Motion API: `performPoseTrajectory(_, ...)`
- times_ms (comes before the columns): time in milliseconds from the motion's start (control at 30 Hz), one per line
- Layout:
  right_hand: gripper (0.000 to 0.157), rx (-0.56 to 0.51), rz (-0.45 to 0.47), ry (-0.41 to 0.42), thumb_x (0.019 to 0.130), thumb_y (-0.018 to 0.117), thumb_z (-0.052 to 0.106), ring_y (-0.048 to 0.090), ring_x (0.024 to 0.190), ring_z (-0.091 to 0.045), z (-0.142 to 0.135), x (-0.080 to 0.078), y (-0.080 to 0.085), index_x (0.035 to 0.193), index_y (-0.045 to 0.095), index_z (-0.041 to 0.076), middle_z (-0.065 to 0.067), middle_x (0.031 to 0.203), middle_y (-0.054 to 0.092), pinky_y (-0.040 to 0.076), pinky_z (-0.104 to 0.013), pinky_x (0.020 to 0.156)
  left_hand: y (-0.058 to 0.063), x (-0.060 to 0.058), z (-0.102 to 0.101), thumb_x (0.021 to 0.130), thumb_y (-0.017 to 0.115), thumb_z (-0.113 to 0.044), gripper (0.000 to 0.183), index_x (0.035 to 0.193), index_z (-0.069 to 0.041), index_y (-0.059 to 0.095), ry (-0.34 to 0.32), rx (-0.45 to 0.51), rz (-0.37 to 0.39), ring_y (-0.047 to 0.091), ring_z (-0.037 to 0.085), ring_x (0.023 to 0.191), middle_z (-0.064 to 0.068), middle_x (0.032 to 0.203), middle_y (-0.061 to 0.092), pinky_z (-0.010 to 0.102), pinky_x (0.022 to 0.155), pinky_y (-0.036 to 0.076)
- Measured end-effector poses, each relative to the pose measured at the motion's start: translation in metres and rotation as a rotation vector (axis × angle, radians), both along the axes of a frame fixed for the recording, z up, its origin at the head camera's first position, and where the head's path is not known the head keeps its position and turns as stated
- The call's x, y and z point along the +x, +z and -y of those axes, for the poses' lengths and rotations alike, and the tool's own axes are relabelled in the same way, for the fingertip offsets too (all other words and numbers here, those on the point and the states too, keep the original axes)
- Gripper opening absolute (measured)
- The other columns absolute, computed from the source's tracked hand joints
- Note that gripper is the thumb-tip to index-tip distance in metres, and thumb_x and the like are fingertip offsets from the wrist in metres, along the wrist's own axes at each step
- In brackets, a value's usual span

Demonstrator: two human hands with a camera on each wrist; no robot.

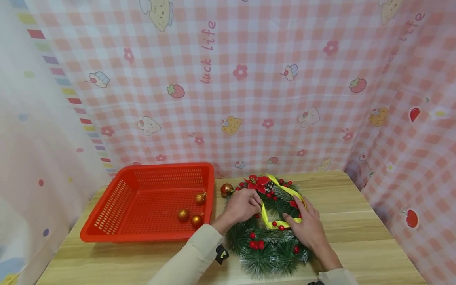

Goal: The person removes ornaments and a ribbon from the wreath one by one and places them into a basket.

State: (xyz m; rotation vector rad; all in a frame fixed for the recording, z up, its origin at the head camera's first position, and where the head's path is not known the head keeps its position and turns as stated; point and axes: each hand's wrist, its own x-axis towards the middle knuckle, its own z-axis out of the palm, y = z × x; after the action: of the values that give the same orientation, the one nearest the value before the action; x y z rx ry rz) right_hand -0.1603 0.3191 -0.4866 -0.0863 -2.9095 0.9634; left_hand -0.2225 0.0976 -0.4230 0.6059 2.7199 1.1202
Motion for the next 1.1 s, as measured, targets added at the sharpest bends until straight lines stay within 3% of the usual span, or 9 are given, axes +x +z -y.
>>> performPoseTrajectory(133, 0.083, 0.000, -0.001, -0.002, 0.097, 0.055, 0.052, 0.019, 0.135, -0.063, 0.000, 0.001, 0.001, 0.158, 0.020, 0.006, -0.033, 0.157, 0.015, 0.028, -0.078, 0.095, 0.003, 0.001, 0.005, 0.084, 0.076, -0.005, 0.012, 0.090, -0.014, 0.071, -0.017, 0.008, -0.006, 0.062, 0.006, 0.070, -0.005, 0.078, 0.070, 0.024, 0.066, 0.052)
performPoseTrajectory(333, 0.083, -0.001, -0.001, -0.003, 0.097, 0.055, 0.051, 0.019, 0.135, -0.062, 0.000, 0.001, 0.001, 0.158, 0.020, 0.006, -0.032, 0.157, 0.015, 0.028, -0.078, 0.095, 0.008, 0.001, 0.009, 0.083, 0.076, -0.003, 0.022, 0.102, -0.014, 0.075, -0.067, -0.160, -0.095, 0.067, 0.015, 0.090, 0.000, 0.103, 0.073, 0.026, 0.070, 0.053)
performPoseTrajectory(467, 0.083, -0.005, -0.001, 0.000, 0.097, 0.055, 0.051, 0.019, 0.135, -0.062, 0.000, 0.001, 0.001, 0.158, 0.020, 0.006, -0.032, 0.157, 0.015, 0.028, -0.078, 0.095, 0.011, 0.000, 0.011, 0.080, 0.072, 0.000, 0.013, 0.081, -0.012, 0.075, -0.090, -0.252, -0.140, 0.060, 0.013, 0.078, -0.003, 0.090, 0.068, 0.024, 0.064, 0.048)
performPoseTrajectory(600, 0.083, -0.005, -0.002, 0.001, 0.097, 0.055, 0.051, 0.019, 0.135, -0.062, 0.000, 0.001, 0.000, 0.158, 0.020, 0.006, -0.032, 0.157, 0.015, 0.028, -0.078, 0.094, 0.013, -0.002, 0.014, 0.079, 0.072, 0.000, 0.025, 0.060, -0.014, 0.063, -0.084, -0.313, -0.136, 0.047, 0.010, 0.067, -0.004, 0.076, 0.055, 0.024, 0.061, 0.042)
performPoseTrajectory(733, 0.083, -0.005, -0.006, 0.003, 0.097, 0.055, 0.050, 0.020, 0.134, -0.062, 0.000, 0.001, 0.001, 0.157, 0.021, 0.005, -0.033, 0.157, 0.016, 0.028, -0.078, 0.095, 0.014, -0.002, 0.017, 0.078, 0.076, -0.005, 0.025, 0.059, -0.016, 0.063, -0.072, -0.333, -0.151, 0.051, 0.011, 0.070, -0.005, 0.077, 0.056, 0.024, 0.064, 0.046)
performPoseTrajectory(967, 0.083, -0.005, -0.007, -0.002, 0.097, 0.055, 0.050, 0.021, 0.134, -0.062, 0.001, 0.000, 0.000, 0.157, 0.022, 0.004, -0.033, 0.157, 0.016, 0.028, -0.078, 0.095, 0.012, -0.001, 0.020, 0.080, 0.082, -0.015, 0.009, 0.075, -0.014, 0.074, -0.074, -0.299, -0.174, 0.058, 0.014, 0.078, -0.003, 0.086, 0.065, 0.025, 0.069, 0.050)
performPoseTrajectory(1100, 0.083, -0.003, -0.007, -0.001, 0.097, 0.055, 0.050, 0.021, 0.134, -0.062, 0.001, 0.000, 0.000, 0.157, 0.022, 0.004, -0.033, 0.157, 0.016, 0.028, -0.077, 0.096, 0.011, -0.001, 0.022, 0.083, 0.081, -0.021, 0.009, 0.081, -0.014, 0.075, -0.089, -0.287, -0.165, 0.059, 0.013, 0.076, -0.002, 0.089, 0.067, 0.025, 0.068, 0.050)
